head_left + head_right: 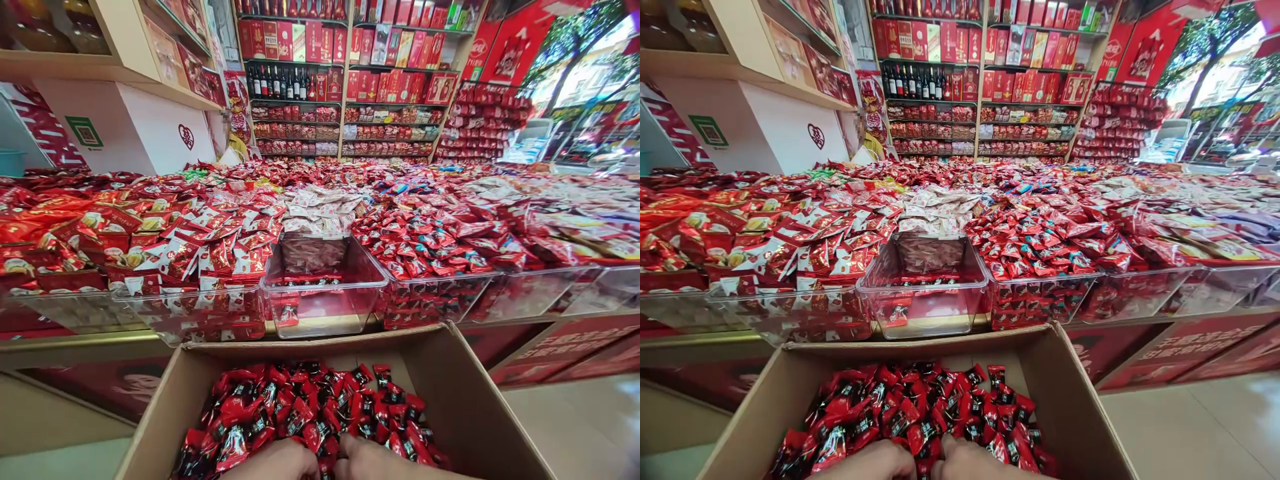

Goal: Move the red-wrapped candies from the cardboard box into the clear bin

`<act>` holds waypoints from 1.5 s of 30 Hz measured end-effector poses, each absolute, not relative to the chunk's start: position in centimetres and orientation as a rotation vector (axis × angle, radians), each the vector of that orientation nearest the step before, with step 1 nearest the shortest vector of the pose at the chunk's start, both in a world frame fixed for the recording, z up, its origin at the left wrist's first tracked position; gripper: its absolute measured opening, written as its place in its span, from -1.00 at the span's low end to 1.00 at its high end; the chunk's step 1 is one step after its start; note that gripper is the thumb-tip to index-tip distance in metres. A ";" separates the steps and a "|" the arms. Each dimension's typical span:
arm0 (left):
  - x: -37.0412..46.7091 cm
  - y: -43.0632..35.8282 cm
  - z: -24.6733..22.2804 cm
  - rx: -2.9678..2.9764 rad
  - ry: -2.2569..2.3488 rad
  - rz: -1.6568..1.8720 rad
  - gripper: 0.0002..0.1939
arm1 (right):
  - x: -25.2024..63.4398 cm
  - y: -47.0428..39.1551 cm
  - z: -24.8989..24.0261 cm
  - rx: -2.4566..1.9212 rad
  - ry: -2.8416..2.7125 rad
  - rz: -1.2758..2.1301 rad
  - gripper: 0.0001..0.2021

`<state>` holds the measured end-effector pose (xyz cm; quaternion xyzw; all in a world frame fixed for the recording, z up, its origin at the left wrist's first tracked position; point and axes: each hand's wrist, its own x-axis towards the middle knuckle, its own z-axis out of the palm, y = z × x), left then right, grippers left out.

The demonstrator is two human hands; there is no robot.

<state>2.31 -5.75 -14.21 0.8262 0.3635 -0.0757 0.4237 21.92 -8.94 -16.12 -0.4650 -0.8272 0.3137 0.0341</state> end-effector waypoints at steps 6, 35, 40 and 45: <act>3.1 -5.9 -11.7 1.903 1.023 0.013 -0.75 | 22.5 -7.6 -13.5 -1.364 -2.260 1.232 -0.95; 5.9 -5.4 -8.8 1.032 1.063 0.708 -0.70 | 22.7 -5.4 -9.1 -1.194 -1.106 1.716 -0.72; 5.5 -5.1 -8.4 1.226 1.074 0.734 -0.77 | 22.7 -5.3 -9.6 -1.083 -1.374 1.524 -0.76; 4.8 -5.3 -6.8 1.287 1.058 0.737 -0.72 | 23.0 -6.1 -8.2 -1.205 -1.598 1.457 -0.85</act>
